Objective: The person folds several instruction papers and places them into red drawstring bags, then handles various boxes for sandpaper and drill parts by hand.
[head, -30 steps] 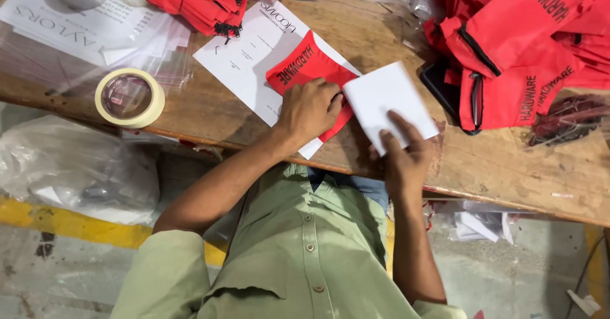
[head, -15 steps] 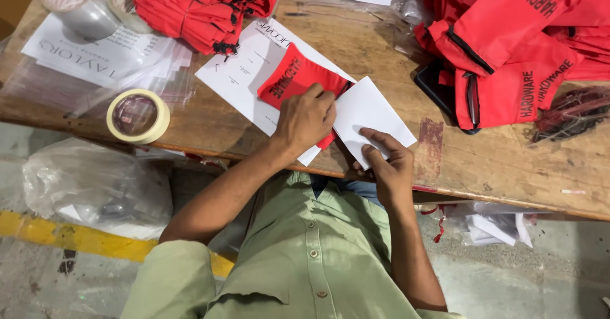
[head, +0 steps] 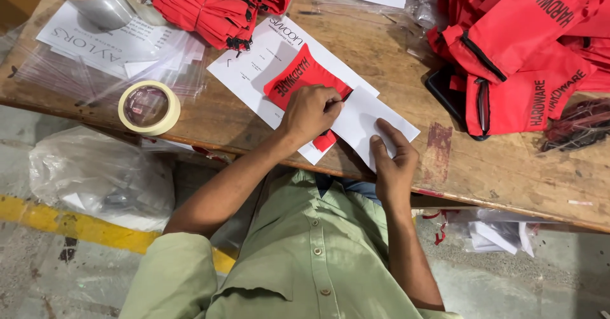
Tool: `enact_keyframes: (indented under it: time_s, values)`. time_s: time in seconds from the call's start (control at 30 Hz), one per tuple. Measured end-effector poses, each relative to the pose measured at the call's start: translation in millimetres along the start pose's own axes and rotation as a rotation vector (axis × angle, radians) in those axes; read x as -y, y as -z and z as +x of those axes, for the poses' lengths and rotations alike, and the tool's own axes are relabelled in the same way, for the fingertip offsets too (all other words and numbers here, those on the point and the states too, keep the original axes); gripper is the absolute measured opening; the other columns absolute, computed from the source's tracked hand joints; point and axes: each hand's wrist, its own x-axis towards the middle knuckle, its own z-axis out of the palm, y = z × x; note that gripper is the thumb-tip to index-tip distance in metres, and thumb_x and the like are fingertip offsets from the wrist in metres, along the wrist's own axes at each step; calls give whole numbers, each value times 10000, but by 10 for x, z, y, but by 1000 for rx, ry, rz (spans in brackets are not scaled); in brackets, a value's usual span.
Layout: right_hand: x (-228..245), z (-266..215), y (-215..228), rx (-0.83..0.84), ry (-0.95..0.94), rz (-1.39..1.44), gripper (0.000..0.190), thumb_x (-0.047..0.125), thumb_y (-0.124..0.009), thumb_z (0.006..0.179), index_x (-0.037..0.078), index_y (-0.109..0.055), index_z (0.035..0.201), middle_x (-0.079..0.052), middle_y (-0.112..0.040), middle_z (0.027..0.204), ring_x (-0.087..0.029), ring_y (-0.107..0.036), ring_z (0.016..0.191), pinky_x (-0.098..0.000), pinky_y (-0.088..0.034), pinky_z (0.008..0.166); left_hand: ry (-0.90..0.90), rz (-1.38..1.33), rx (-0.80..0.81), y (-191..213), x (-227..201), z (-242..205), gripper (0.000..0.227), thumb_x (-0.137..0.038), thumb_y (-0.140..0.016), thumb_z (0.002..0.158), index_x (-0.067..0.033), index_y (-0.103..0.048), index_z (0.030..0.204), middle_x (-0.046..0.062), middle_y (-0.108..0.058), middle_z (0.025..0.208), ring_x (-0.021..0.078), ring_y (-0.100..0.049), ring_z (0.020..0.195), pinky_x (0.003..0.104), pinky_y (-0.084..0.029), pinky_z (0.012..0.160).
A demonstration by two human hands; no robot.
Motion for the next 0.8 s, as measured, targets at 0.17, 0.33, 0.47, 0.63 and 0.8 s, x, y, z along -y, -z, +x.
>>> enact_keyframes:
  time_s: [0.17,0.33,0.47,0.63,0.8]
  values:
    - [-88,-100,-126,-67,93,-37,408,71,-632,973,-35,-634,1367,-173,-707,1296,-176,-660,1171,-313,-508,1033,13,6,3,-6,-44,35,94,-116,-731,862,-35,-714,819,123,-706,737,277,-705,651,407,-553,611]
    - [-147,-127,-178,1,102,2,399,38,-620,982,-12,-633,1377,-103,-718,1265,-105,-644,1099,-269,-507,969,-38,97,-58,-83,79,135,85,-90,-733,843,-35,-683,802,122,-694,758,296,-696,688,427,-542,616]
    - [-280,-132,-171,0,4,40,406,22,-644,983,24,-692,1386,-18,-697,1021,-48,-537,811,-216,-459,741,-77,31,-129,-96,104,132,77,-82,-689,916,-44,-623,906,95,-673,841,271,-694,747,413,-551,656]
    - [-232,-152,-222,10,75,-28,396,15,-636,958,48,-691,1349,-4,-734,1071,-19,-580,843,-195,-497,775,-92,-72,-193,29,-81,97,78,-113,-666,992,-54,-617,1006,80,-662,925,248,-696,772,392,-562,671]
    - [-183,-108,-231,-9,213,-28,434,81,-638,1054,-62,-563,1457,-132,-635,1405,-130,-603,1272,-271,-473,1079,-239,38,-56,1,-65,-45,103,-140,-704,965,-70,-657,1023,77,-659,948,287,-683,851,415,-550,719]
